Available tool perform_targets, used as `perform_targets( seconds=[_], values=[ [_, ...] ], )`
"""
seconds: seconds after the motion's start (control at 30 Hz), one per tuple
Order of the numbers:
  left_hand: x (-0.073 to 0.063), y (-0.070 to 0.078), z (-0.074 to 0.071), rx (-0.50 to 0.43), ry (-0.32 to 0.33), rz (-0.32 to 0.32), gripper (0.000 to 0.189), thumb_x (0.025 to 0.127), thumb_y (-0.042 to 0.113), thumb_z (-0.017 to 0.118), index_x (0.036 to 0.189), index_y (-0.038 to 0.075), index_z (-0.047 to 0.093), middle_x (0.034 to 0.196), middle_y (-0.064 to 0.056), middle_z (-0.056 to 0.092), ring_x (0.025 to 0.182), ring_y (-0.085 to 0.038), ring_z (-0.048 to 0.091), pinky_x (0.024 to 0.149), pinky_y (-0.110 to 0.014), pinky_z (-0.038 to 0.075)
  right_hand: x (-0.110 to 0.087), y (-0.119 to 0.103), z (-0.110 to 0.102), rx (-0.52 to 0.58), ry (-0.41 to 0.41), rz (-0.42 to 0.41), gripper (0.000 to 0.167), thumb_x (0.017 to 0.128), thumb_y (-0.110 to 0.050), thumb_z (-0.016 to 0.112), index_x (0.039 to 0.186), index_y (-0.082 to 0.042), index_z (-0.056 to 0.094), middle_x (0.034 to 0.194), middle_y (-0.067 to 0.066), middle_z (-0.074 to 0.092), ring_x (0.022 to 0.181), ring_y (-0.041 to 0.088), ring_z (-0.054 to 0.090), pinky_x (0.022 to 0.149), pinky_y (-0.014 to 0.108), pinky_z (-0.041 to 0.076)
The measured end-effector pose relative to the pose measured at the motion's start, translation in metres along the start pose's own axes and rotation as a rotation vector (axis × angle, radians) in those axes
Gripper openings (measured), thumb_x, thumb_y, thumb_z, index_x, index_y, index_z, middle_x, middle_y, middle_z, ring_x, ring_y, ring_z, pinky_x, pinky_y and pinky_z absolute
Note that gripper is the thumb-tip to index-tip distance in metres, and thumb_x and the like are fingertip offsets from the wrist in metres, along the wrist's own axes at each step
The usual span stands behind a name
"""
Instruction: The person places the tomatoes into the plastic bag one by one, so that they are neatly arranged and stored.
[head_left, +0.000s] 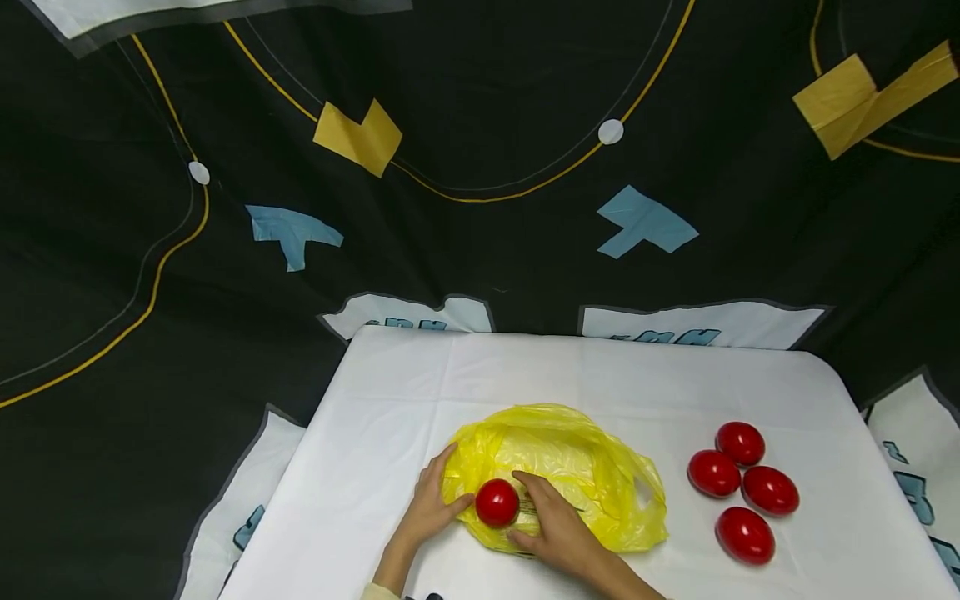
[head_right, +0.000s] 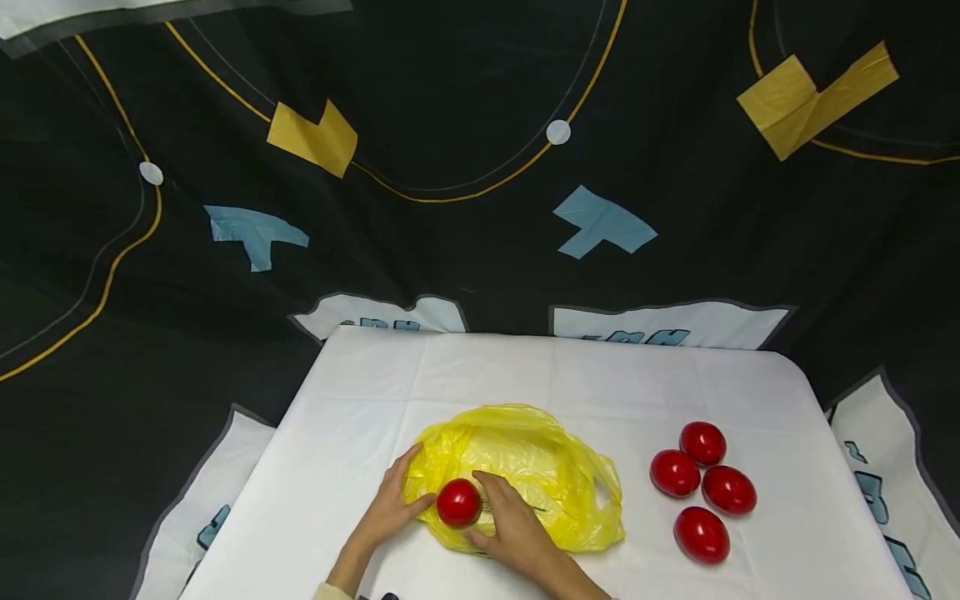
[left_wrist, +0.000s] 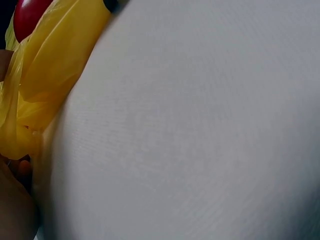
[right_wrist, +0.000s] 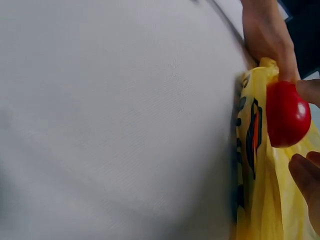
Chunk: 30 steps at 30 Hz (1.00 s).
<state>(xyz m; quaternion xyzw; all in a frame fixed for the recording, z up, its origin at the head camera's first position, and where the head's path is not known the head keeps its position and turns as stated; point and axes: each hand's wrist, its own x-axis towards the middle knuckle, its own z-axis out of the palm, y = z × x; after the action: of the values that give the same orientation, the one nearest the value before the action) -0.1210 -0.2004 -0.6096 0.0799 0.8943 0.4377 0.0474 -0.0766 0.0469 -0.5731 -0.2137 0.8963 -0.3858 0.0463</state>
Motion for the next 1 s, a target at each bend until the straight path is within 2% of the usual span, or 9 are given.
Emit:
perform_targets(
  seconds=[0.2,0.4,0.53,0.67,0.83,1.0],
  values=[
    [-0.002,0.0,-0.003,-0.013,-0.022,0.007,0.088,0.077,0.035,0.073,0.149,0.019,0.026,0.146,-0.012,0.036,0.126,-0.034,0.034,0.099,-0.067,0.027,-0.019,-0.005,-0.013,0.075,-0.057,0.037,0.075,0.082,-0.04,0.072,0.143,-0.017,0.035,0.131,0.007,0.049,0.103,0.021,0.057,0.082,0.036,0.052],
    [-0.003,0.003,-0.004,-0.012,-0.024,0.012,0.088,0.077,0.037,0.073,0.149,0.019,0.026,0.145,-0.012,0.036,0.126,-0.034,0.035,0.099,-0.066,0.028,-0.04,-0.006,-0.036,0.161,-0.046,0.048,0.069,0.085,-0.043,0.067,0.142,-0.022,0.036,0.13,0.007,0.051,0.106,0.023,0.057,0.082,0.035,0.053],
    [-0.002,0.002,-0.003,-0.01,-0.02,0.012,0.088,0.077,0.036,0.073,0.149,0.019,0.026,0.145,-0.012,0.037,0.125,-0.034,0.035,0.098,-0.066,0.029,-0.055,-0.002,-0.054,0.143,0.017,0.072,0.066,0.084,-0.043,0.068,0.139,-0.02,0.04,0.127,0.001,0.054,0.109,0.023,0.057,0.085,0.036,0.052],
    [-0.001,0.001,-0.002,-0.004,-0.011,0.005,0.088,0.076,0.035,0.074,0.149,0.021,0.027,0.145,-0.012,0.037,0.126,-0.034,0.035,0.098,-0.066,0.028,-0.069,0.004,-0.075,0.08,0.133,0.202,0.065,0.077,-0.032,0.078,0.133,-0.018,0.048,0.123,-0.002,0.059,0.108,0.021,0.058,0.086,0.036,0.052],
    [0.0,-0.001,0.0,0.007,-0.007,-0.008,0.088,0.075,0.035,0.074,0.149,0.023,0.028,0.145,-0.011,0.037,0.125,-0.032,0.036,0.098,-0.066,0.028,-0.085,0.02,-0.102,-0.053,0.27,0.31,0.069,0.071,-0.024,0.083,0.13,-0.014,0.05,0.119,0.002,0.062,0.103,0.021,0.06,0.083,0.036,0.053],
    [0.0,-0.003,0.001,0.003,-0.002,-0.004,0.088,0.075,0.035,0.074,0.149,0.023,0.028,0.145,-0.011,0.038,0.125,-0.032,0.036,0.099,-0.066,0.028,-0.101,0.042,-0.124,-0.141,0.306,0.375,0.072,0.073,-0.03,0.081,0.133,-0.014,0.045,0.121,0.008,0.06,0.103,0.028,0.06,0.082,0.044,0.053]
  ],
)
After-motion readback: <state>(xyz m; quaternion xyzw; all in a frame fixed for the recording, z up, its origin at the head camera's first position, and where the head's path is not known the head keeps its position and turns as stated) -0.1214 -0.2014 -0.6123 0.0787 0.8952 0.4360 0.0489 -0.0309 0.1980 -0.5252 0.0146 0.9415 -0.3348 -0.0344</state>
